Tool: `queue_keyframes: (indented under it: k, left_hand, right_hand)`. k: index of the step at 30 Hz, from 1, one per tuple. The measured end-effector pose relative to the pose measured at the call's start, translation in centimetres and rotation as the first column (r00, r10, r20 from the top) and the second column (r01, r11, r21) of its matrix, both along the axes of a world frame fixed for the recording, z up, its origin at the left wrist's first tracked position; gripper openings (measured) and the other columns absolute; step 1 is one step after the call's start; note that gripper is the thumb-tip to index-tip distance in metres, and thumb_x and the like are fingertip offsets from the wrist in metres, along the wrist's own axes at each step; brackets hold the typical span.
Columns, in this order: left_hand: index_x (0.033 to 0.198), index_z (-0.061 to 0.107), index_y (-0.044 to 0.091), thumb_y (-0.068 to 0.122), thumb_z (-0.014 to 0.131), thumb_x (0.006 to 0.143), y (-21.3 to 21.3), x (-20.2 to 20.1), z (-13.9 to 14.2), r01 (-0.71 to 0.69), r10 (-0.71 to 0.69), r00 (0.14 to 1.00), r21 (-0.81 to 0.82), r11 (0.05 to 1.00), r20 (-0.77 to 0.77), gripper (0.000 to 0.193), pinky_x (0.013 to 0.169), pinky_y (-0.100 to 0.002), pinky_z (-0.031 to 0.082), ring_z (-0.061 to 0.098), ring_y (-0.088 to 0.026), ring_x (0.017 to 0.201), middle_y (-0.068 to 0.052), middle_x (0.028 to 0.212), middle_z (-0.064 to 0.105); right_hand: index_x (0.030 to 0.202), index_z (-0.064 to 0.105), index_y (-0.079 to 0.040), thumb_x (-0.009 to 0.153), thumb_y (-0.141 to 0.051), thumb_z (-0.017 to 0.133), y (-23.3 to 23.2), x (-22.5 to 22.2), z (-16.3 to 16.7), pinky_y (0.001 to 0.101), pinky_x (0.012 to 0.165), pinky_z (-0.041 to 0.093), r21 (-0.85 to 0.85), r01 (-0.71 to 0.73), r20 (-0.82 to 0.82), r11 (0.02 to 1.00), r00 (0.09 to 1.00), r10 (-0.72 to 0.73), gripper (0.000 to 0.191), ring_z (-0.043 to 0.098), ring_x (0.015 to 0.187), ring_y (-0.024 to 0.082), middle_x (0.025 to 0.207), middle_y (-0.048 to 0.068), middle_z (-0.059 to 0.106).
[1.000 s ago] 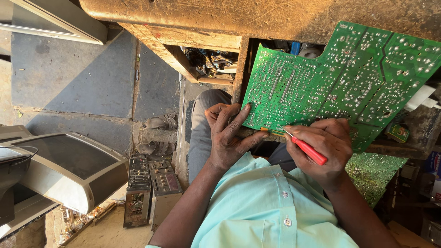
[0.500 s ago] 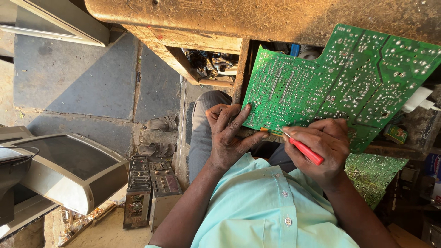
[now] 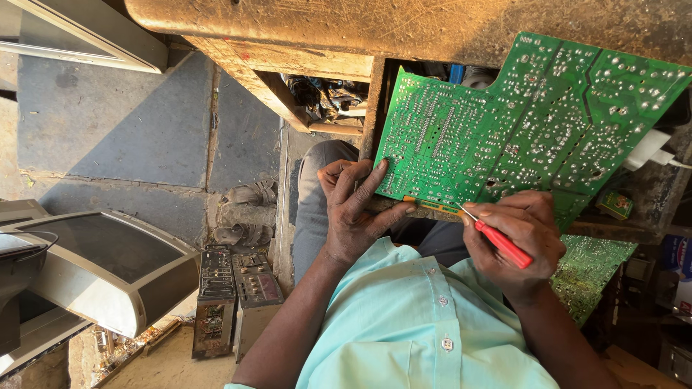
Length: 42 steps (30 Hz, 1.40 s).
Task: The person sits on the floor holding a large green circuit board and works on it with a red screwdriver, then uses a soldering iron on the board's underside while brushing the joints with a small brush. At the end they set the board aside and work on a smaller brown board on the bench with the screwdriver.
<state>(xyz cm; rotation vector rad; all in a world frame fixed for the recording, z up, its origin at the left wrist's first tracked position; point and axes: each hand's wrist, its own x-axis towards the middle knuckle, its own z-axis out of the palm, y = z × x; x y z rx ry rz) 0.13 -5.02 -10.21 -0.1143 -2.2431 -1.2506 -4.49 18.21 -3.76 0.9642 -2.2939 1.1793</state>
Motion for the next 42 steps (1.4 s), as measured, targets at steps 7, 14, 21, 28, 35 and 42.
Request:
queue_keyframes:
  k: [7, 14, 21, 28, 35, 42]
  left_hand:
    - [0.143, 0.06, 0.016, 0.033, 0.096, 0.073, 0.3, -0.1, -0.3, -0.008, 0.008, 1.0, 0.004, 1.0, -0.001, 0.081, 0.108, -0.043, 0.038, 0.051, -0.026, 0.119, -0.004, 0.129, 0.062]
    - [0.143, 0.06, 0.017, 0.034, 0.096, 0.071, 0.4, 0.0, -0.5, -0.015, 0.015, 1.0, -0.003, 1.0, 0.013, 0.082, 0.109, -0.044, 0.036, 0.051, -0.027, 0.121, -0.004, 0.128, 0.062]
    - [0.143, 0.061, 0.018, 0.034, 0.097, 0.072, 0.4, -0.1, -0.8, -0.011, 0.011, 1.0, 0.005, 1.0, 0.025, 0.082, 0.11, -0.044, 0.037, 0.051, -0.026, 0.121, -0.003, 0.129, 0.062]
    - [0.143, 0.06, 0.017, 0.035, 0.096, 0.072, 0.3, -0.2, -0.7, -0.012, 0.012, 1.0, -0.004, 1.0, 0.026, 0.082, 0.11, -0.044, 0.036, 0.051, -0.027, 0.122, -0.004, 0.129, 0.062]
    - [0.143, 0.061, 0.017, 0.036, 0.096, 0.071, 0.2, 0.0, -0.6, -0.012, 0.012, 0.999, 0.001, 1.0, 0.032, 0.082, 0.109, -0.044, 0.036, 0.051, -0.026, 0.121, -0.004, 0.128, 0.062]
    - [0.144, 0.061, 0.016, 0.037, 0.096, 0.074, 0.1, -0.1, -0.7, -0.005, 0.005, 0.999, 0.002, 1.0, 0.032, 0.081, 0.11, -0.042, 0.037, 0.05, -0.026, 0.12, -0.003, 0.128, 0.061]
  right_hand:
    - [0.104, 0.059, -0.01, 0.081, 0.005, 0.084, 0.4, -0.1, -0.2, 0.0378, 0.086, 0.048, 0.075, -0.008, -0.026, 0.997, 1.0, 0.01, 0.037, 0.065, 0.088, 0.023, 0.101, 0.006, 0.076]
    - [0.103, 0.059, -0.011, 0.083, 0.003, 0.084, 0.0, -0.4, -0.3, 0.0383, 0.086, 0.046, 0.097, -0.001, -0.047, 0.995, 0.999, 0.006, 0.035, 0.065, 0.087, 0.021, 0.101, 0.003, 0.076]
    - [0.105, 0.058, -0.01, 0.084, 0.004, 0.085, -0.3, -0.5, -0.3, 0.0396, 0.087, 0.045, 0.088, -0.003, -0.073, 0.996, 0.997, 0.009, 0.037, 0.063, 0.086, 0.022, 0.101, 0.004, 0.074]
    - [0.107, 0.059, -0.008, 0.084, 0.004, 0.086, -1.0, -0.2, -0.3, 0.0426, 0.086, 0.042, 0.119, 0.01, -0.111, 0.993, 0.994, 0.003, 0.038, 0.065, 0.084, 0.023, 0.098, 0.004, 0.073]
    - [0.108, 0.059, -0.008, 0.085, 0.004, 0.086, -1.1, -0.1, -0.4, 0.0428, 0.087, 0.042, 0.117, 0.017, -0.119, 0.993, 0.993, -0.003, 0.038, 0.065, 0.085, 0.023, 0.1, 0.005, 0.073]
    - [0.108, 0.059, -0.01, 0.085, 0.001, 0.086, -1.3, 0.0, -0.5, 0.0431, 0.088, 0.041, 0.131, 0.021, -0.103, 0.991, 0.995, -0.007, 0.037, 0.067, 0.085, 0.021, 0.099, 0.003, 0.074]
